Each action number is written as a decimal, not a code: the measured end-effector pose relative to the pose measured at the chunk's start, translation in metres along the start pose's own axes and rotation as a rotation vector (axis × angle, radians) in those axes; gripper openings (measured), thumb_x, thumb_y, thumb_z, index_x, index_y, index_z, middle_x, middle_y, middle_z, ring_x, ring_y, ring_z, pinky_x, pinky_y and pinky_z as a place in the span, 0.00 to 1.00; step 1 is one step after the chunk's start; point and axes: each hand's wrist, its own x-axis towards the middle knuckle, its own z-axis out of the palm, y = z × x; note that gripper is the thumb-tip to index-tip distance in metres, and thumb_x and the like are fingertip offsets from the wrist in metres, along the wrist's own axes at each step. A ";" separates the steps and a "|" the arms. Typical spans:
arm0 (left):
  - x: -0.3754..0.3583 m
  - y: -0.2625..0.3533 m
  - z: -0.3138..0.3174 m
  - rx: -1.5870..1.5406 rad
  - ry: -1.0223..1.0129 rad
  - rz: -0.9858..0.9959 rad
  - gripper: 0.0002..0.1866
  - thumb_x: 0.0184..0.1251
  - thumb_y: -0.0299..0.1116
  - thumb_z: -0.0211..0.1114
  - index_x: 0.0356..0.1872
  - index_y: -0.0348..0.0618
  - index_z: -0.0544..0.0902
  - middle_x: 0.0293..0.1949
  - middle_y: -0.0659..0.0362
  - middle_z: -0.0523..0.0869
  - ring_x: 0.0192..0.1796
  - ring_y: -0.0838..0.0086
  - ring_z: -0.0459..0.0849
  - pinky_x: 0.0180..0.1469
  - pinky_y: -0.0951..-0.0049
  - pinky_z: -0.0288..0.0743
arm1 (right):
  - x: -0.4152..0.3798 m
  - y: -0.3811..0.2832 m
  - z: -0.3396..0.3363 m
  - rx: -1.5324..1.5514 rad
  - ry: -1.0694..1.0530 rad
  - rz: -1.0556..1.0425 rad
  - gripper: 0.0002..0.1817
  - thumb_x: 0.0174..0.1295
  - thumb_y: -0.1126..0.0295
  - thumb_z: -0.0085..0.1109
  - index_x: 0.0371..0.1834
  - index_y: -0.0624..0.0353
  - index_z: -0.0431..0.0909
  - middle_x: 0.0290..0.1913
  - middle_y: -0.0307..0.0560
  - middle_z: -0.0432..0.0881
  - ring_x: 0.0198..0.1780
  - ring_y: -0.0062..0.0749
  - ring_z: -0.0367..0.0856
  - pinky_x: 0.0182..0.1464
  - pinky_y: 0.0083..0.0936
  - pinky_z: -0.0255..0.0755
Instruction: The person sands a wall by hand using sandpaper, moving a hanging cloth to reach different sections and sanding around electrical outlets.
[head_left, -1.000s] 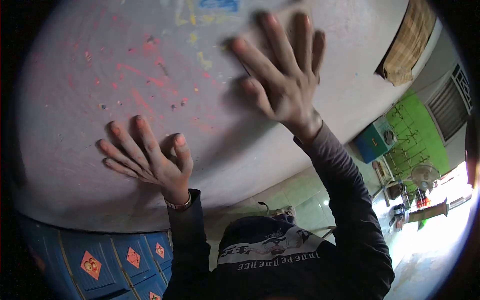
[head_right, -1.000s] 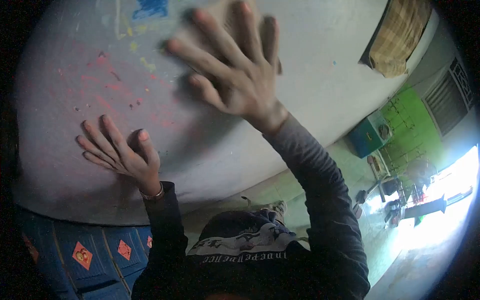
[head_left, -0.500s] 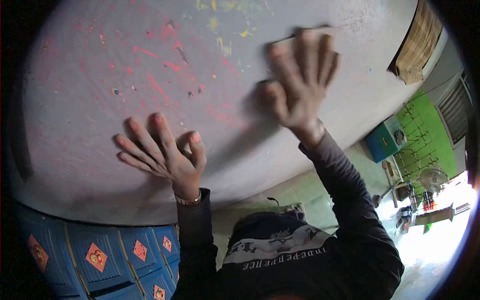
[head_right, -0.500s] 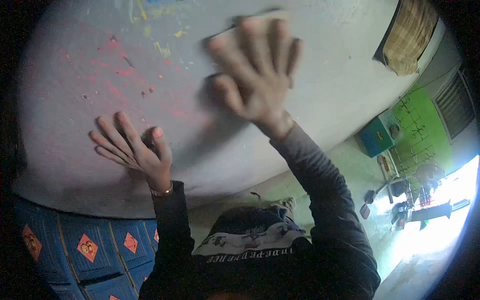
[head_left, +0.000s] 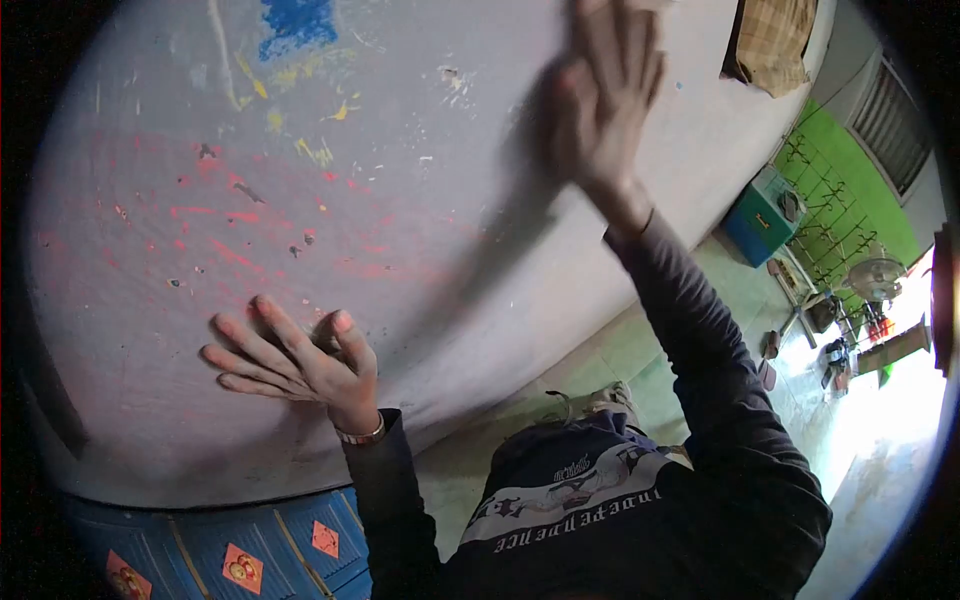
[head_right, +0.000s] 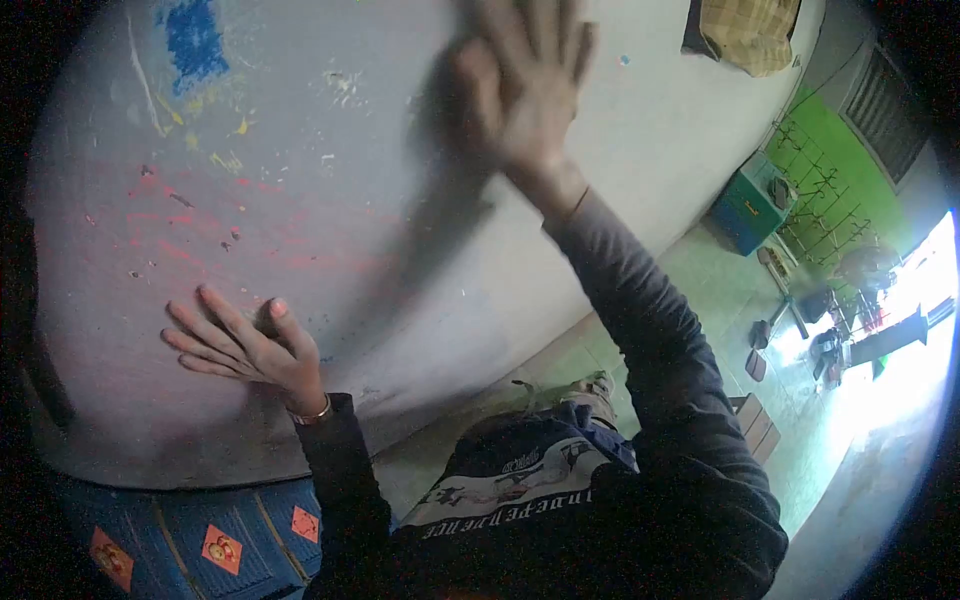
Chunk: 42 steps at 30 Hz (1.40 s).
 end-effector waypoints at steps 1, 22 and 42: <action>0.007 0.000 -0.003 0.023 -0.003 0.004 0.41 0.75 0.66 0.41 0.75 0.45 0.69 0.79 0.43 0.57 0.82 0.40 0.44 0.78 0.40 0.29 | 0.025 -0.015 -0.023 0.038 -0.032 0.251 0.34 0.77 0.47 0.31 0.83 0.47 0.52 0.85 0.50 0.41 0.85 0.52 0.30 0.79 0.58 0.17; 0.203 -0.002 0.013 0.393 -0.070 0.317 0.28 0.76 0.61 0.49 0.62 0.56 0.83 0.55 0.51 0.87 0.53 0.59 0.87 0.55 0.61 0.77 | -0.042 -0.011 -0.002 0.086 -0.157 -0.419 0.31 0.76 0.40 0.18 0.81 0.22 0.52 0.85 0.35 0.45 0.84 0.49 0.37 0.78 0.66 0.14; 0.199 0.048 0.038 0.230 -0.051 0.340 0.26 0.74 0.59 0.51 0.54 0.54 0.87 0.46 0.51 0.89 0.47 0.51 0.86 0.56 0.52 0.72 | 0.010 0.078 -0.043 -0.014 -0.270 -0.013 0.31 0.77 0.49 0.37 0.82 0.30 0.51 0.85 0.38 0.39 0.85 0.50 0.29 0.78 0.58 0.08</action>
